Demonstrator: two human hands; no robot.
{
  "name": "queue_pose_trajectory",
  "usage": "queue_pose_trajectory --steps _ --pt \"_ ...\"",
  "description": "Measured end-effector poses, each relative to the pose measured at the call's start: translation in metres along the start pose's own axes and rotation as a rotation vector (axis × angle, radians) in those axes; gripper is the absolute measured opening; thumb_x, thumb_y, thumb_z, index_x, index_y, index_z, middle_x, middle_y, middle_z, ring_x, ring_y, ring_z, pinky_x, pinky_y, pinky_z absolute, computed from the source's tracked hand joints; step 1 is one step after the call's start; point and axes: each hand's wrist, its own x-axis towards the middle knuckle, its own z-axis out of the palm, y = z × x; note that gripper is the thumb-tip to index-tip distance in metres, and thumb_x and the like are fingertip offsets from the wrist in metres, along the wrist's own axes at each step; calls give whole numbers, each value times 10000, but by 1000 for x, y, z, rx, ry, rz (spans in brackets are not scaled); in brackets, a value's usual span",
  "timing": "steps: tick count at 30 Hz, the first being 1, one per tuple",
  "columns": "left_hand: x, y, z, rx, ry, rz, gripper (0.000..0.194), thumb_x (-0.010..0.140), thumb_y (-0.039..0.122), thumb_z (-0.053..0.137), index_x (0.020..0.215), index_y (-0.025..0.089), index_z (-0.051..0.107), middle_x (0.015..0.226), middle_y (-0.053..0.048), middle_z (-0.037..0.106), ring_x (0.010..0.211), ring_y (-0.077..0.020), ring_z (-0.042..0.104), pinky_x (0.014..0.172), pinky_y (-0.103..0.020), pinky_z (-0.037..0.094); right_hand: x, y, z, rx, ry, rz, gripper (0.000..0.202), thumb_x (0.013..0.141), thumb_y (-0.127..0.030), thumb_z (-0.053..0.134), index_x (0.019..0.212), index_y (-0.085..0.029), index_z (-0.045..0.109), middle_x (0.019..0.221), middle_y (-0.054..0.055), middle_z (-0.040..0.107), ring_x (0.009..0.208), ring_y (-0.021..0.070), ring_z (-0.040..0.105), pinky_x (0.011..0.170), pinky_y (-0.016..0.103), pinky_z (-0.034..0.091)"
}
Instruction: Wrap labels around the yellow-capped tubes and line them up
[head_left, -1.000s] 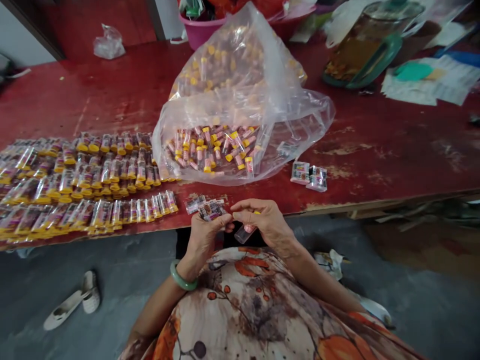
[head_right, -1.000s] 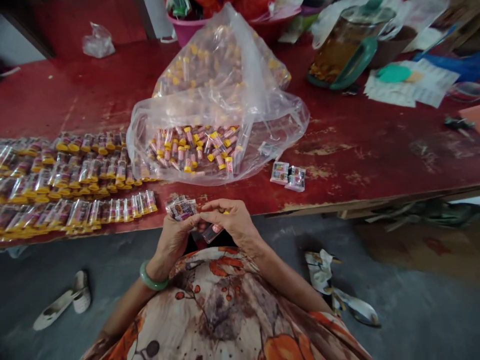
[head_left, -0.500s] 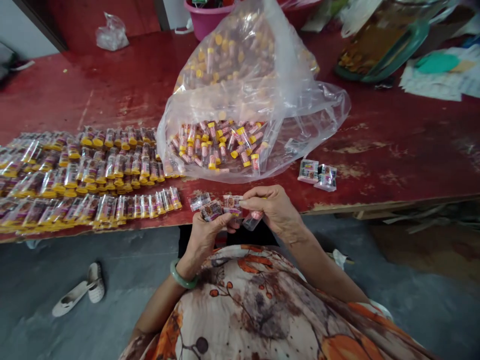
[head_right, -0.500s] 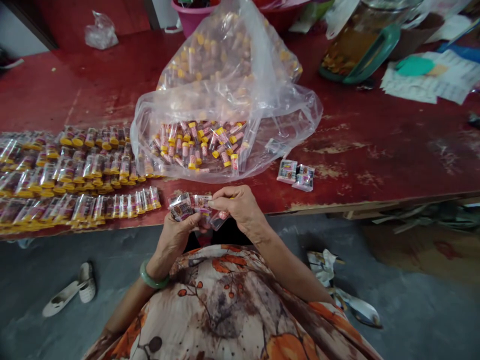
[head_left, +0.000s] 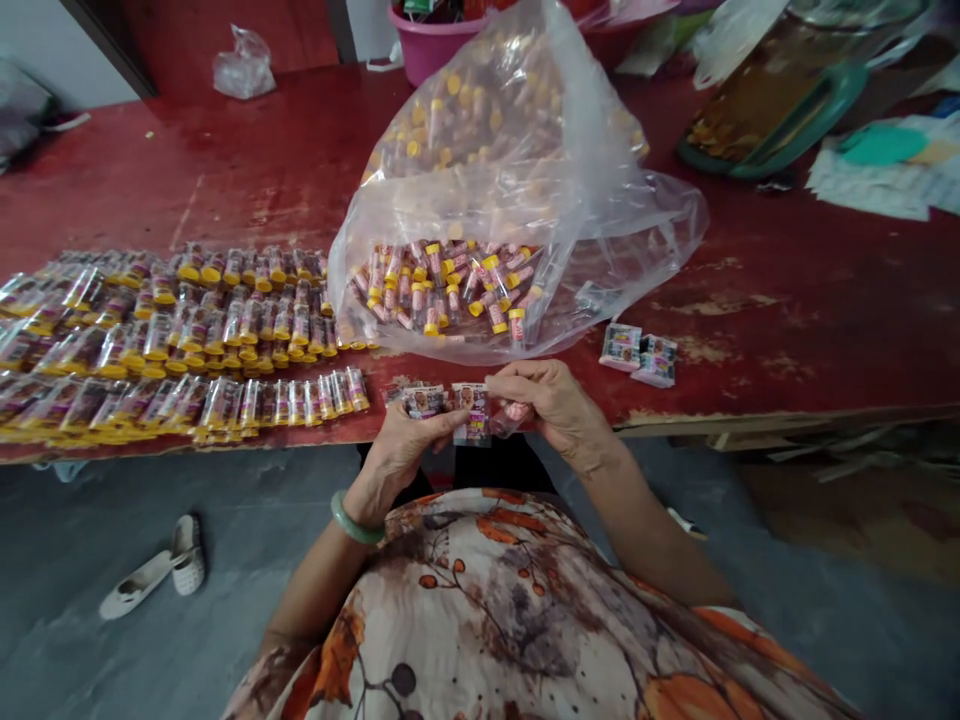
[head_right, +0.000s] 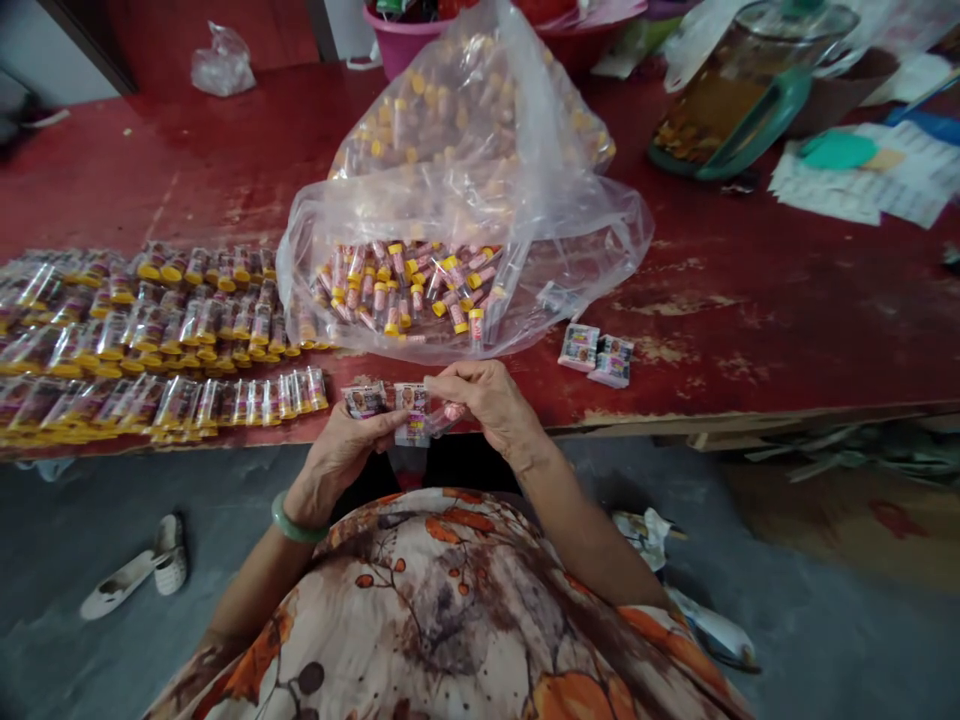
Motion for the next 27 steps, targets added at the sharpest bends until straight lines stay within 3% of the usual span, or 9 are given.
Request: queue_pose_trajectory --steps 3,8,13,16,23,27 --pt "-4 2 0 -56 111 -14 345 535 280 896 694 115 639 594 25 549 434 -38 398 381 -186 303 -11 6 -11 5 -9 -44 389 662 -511 769 733 -140 677 555 -19 515 447 48 364 385 184 219" --pt "-6 -5 -1 -183 232 -14 359 518 265 908 693 117 631 585 40 549 441 -34 433 392 -168 338 -42 24 -22 -50 -92 -166 314 767 -416 717 971 -189 646 730 -16 553 509 67 418 446 219 332" --pt "-10 -9 3 -294 257 -65 357 550 292 900 666 119 610 589 39 554 454 -35 458 414 -167 362 -63 31 -9 -501 24 -681 134 843 -260 642 963 -206 667 916 37 638 843 160 616 744 290 497" --pt "-15 -8 6 -350 234 -87 359 572 315 892 666 117 608 577 38 548 467 -37 473 434 -163 378 -65 32 1 -653 72 -931 160 855 -192 617 1010 -202 659 933 59 647 870 174 634 764 310 523" --pt "-28 -7 9 -424 175 -163 344 603 314 880 692 125 606 594 37 559 464 -34 473 445 -160 397 -62 51 9 -976 311 -1311 376 838 -146 646 1202 -213 579 956 94 682 834 196 668 733 315 566" --pt "-34 -10 9 -371 178 -88 360 591 322 883 674 122 596 584 36 557 471 -45 488 460 -172 415 -63 59 10 -1089 347 -1388 457 827 -158 678 1258 -207 536 955 94 712 845 201 694 742 303 578"
